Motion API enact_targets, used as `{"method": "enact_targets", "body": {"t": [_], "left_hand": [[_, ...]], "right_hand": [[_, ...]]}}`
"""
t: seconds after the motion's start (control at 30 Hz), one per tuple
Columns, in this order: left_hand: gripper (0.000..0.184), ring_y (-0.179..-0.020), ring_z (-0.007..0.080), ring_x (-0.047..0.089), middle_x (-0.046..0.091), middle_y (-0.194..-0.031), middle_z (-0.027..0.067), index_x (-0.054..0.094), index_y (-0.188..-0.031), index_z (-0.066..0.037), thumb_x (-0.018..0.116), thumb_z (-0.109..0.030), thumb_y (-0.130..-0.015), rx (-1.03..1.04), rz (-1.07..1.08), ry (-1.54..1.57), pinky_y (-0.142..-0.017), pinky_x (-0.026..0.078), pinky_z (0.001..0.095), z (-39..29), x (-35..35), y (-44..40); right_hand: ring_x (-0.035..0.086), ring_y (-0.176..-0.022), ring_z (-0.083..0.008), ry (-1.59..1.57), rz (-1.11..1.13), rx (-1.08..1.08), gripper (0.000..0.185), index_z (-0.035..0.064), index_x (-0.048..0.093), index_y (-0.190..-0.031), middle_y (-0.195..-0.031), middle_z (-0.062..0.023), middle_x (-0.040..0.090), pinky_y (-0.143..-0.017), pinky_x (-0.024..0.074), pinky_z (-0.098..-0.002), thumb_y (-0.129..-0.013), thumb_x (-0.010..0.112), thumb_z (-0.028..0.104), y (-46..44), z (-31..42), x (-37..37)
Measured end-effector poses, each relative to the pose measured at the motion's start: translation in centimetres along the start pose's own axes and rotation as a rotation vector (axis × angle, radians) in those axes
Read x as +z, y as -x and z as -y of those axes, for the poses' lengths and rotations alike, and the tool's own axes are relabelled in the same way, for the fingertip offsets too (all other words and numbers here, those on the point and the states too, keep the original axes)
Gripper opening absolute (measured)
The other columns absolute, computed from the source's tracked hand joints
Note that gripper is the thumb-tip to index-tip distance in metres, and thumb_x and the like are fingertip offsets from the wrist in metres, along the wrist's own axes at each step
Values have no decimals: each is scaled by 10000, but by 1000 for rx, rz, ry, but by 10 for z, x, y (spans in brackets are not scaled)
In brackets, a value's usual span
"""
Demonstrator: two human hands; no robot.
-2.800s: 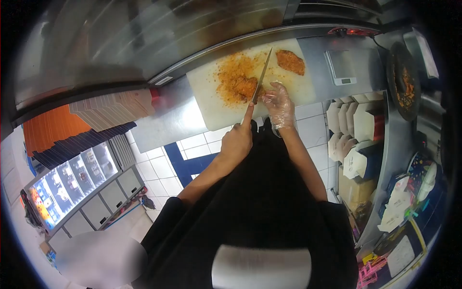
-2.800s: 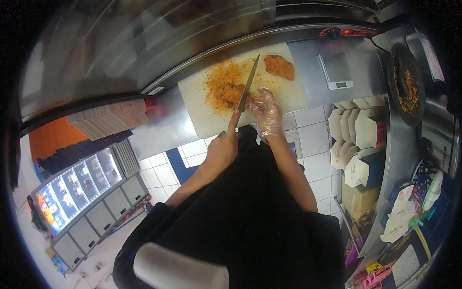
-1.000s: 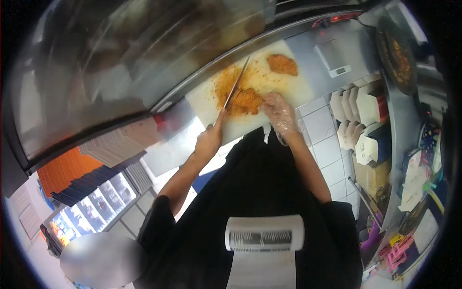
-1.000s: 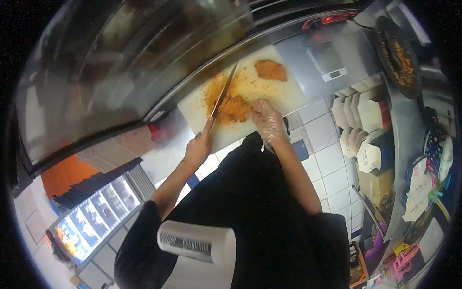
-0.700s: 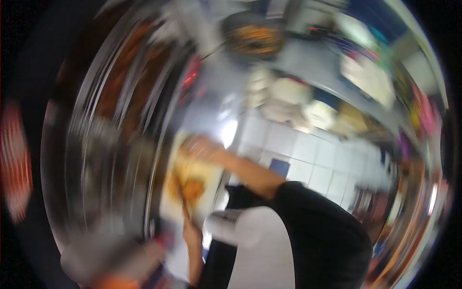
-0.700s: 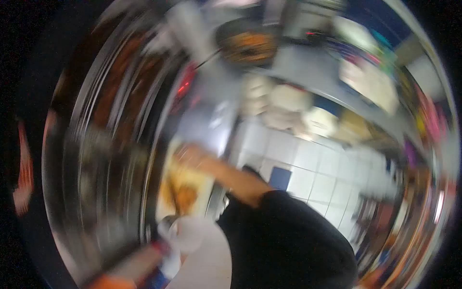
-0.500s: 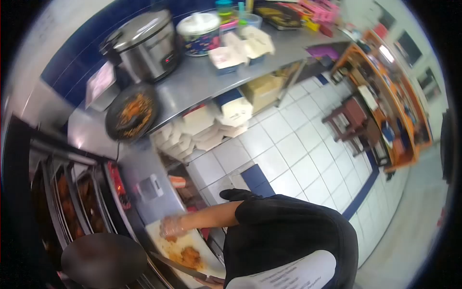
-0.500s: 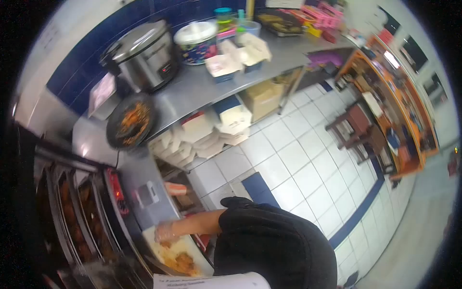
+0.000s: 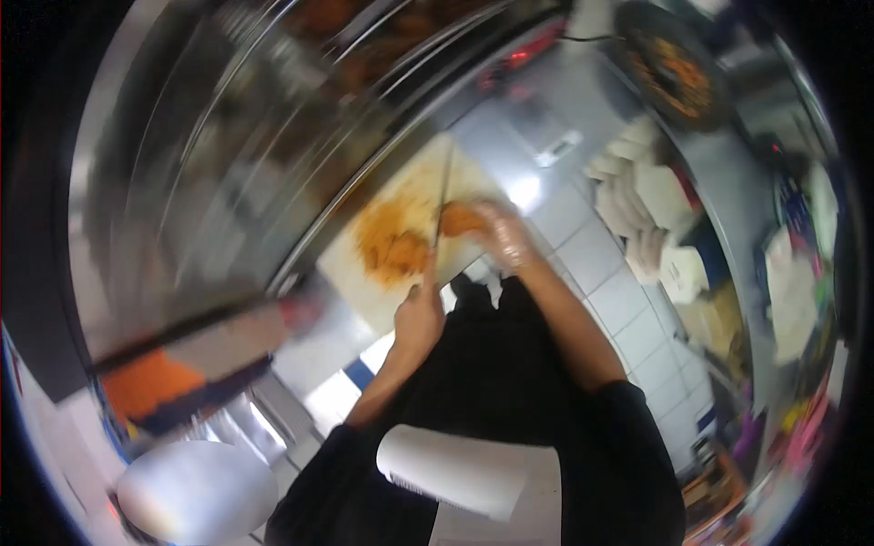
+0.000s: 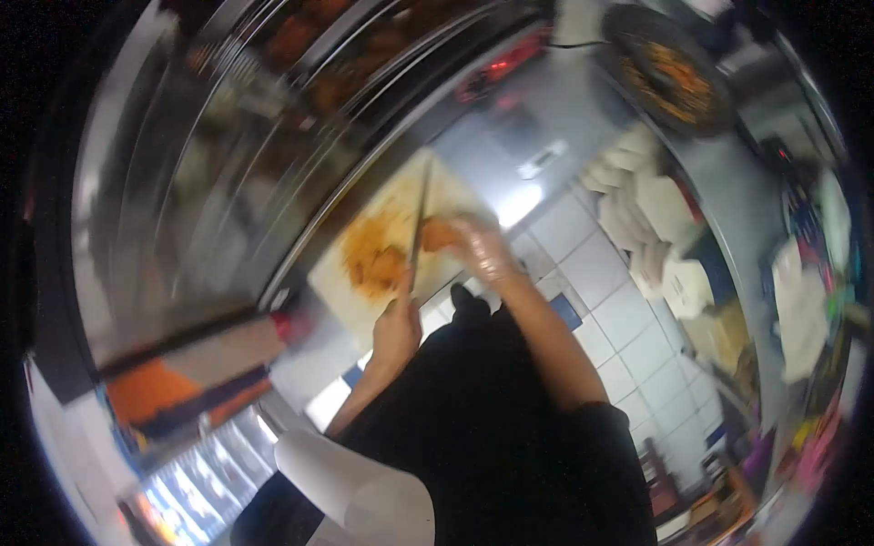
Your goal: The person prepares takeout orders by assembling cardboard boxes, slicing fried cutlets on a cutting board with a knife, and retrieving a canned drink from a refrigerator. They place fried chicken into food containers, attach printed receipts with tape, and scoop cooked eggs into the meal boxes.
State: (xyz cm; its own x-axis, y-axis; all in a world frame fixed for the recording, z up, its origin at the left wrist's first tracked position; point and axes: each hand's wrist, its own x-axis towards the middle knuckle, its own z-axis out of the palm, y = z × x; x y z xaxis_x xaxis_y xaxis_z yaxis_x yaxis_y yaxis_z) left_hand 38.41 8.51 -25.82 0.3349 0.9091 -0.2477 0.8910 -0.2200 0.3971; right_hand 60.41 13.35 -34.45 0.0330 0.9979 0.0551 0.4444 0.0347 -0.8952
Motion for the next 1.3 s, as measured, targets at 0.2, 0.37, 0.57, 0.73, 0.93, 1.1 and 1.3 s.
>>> {"method": "enact_targets", "body": {"t": [0.2, 0.37, 0.57, 0.73, 0.93, 1.1, 1.3], "left_hand": [[777, -564, 445, 638, 638, -713, 270, 204, -1588, -126, 569, -67, -904, -97, 93, -56, -532, 535, 540, -26, -31, 8], [795, -585, 450, 652, 636, -661, 273, 184, -1584, -83, 557, -32, -884, -146, 126, 81, -539, 547, 530, -32, -17, -5], [860, -595, 438, 656, 643, -692, 258, 151, -1601, -144, 567, -24, -859, -126, 44, -71, -547, 555, 518, -15, 38, -24], [844, -618, 437, 656, 633, -654, 250, 140, -1589, -133, 567, -34, -868, -114, 32, 33, -605, 539, 544, -18, 15, -18], [869, -635, 436, 668, 642, -661, 244, 145, -1595, -150, 562, -9, -846, -86, -79, 41, -609, 548, 546, -16, 36, -34], [913, -635, 399, 692, 658, -733, 264, 82, -1620, -234, 553, -20, -867, -61, -109, -103, -594, 578, 526, -17, 45, -46], [927, -638, 420, 681, 661, -734, 264, 108, -1611, -228, 584, -26, -842, -94, -99, -119, -582, 552, 548, -31, 16, -14]], "right_hand": [[623, -1127, -402, -19, 69, 69, 474, 34, 625, -1248, -1216, -221, 654, -984, 496, -439, -815, 772, 158, -14, 18, -19], [631, -1101, -416, 66, 70, 52, 477, 47, 626, -1260, -1212, -227, 658, -957, 509, -447, -820, 765, 166, -14, 15, -17], [667, -1044, -408, 101, 28, -28, 475, 29, 626, -1253, -1191, -227, 670, -899, 535, -443, -820, 768, 167, -15, 24, -20], [687, -1081, -287, -54, 107, 152, 488, 22, 572, -1307, -1219, -212, 673, -909, 530, -362, -852, 739, 77, -10, 32, -23], [675, -1115, -297, 72, 130, 49, 503, 16, 543, -1319, -1211, -215, 673, -926, 524, -375, -858, 735, 80, -14, 19, -22], [651, -1163, -284, 33, 133, 11, 514, -2, 532, -1321, -1235, -209, 663, -956, 516, -370, -855, 738, 66, -18, 21, -22], [614, -1193, -258, -113, 56, -51, 533, -56, 512, -1322, -1285, -229, 626, -1010, 494, -380, -846, 737, 26, -8, 4, -13]]}}
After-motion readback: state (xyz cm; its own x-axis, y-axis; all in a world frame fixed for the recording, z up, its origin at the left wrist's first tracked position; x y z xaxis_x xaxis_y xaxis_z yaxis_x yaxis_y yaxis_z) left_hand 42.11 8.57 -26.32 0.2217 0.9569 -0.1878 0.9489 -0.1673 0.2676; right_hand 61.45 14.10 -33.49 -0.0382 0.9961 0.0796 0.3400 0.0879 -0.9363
